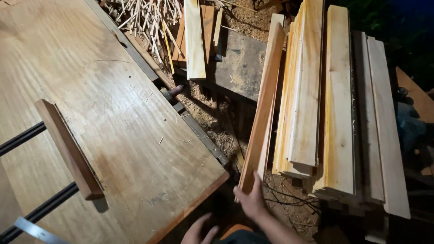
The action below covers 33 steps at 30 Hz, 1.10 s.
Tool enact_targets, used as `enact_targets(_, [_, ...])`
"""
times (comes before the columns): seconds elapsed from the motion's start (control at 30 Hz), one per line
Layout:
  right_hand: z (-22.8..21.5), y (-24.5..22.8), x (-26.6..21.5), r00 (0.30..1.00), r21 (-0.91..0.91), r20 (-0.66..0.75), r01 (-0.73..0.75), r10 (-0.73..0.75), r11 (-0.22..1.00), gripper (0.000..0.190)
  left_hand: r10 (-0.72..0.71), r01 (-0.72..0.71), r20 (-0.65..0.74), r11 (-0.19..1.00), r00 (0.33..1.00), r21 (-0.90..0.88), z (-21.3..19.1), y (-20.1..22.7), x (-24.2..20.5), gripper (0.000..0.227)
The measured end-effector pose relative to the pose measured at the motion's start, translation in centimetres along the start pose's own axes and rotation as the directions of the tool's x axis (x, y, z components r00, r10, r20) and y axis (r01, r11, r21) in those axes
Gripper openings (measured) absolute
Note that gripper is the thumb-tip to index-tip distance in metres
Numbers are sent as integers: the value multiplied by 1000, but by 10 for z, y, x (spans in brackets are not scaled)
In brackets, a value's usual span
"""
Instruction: The person slides a wooden board along a guide on a workbench by hand, then sets it aside. They pick up another wooden board, slide it along the guide, and place it with the first board.
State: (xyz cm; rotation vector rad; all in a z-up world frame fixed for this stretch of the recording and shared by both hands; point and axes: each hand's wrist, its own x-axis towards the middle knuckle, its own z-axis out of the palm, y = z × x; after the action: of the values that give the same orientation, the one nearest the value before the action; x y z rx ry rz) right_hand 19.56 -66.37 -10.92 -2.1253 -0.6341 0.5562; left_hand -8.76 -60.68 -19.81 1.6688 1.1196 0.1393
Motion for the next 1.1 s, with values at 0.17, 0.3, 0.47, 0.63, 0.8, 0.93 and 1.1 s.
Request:
enact_targets(0.17, [5, 41, -75, 883, 729, 460, -435, 92, 529, 87, 16, 13, 114, 967, 993, -254, -3, 160, 17, 72])
enact_targets(0.3, [7, 46, -115, 874, 772, 483, -391, -61, 502, 89, 76, -25, 209, 972, 975, -234, 5, 185, 36, 81])
enact_targets(0.47, [-23, 38, -145, 737, 284, 658, -432, 153, 856, 106, 141, 21, 391, 924, 909, -382, 12, 132, 37, 69])
enact_targets(0.63, [14, 132, -108, 732, 381, 676, -445, 84, 811, 82, -85, 373, 475, 744, 876, -554, -32, 103, -26, 59])
enact_targets(0.8, [-31, -8, -72, 728, 362, 603, -614, 326, 701, 63, -220, 595, 602, 595, 768, -541, -78, 70, -114, 60])
enact_targets(0.93, [21, 29, -2, 691, 641, 697, -720, 190, 267, 64, -353, 593, 486, 591, 799, -547, -87, -11, -164, 57])
enact_targets(1.1, [44, -12, -37, 845, 771, 494, -535, 206, 346, 53, -176, 230, 184, 912, 967, -338, -89, -95, -168, 62])
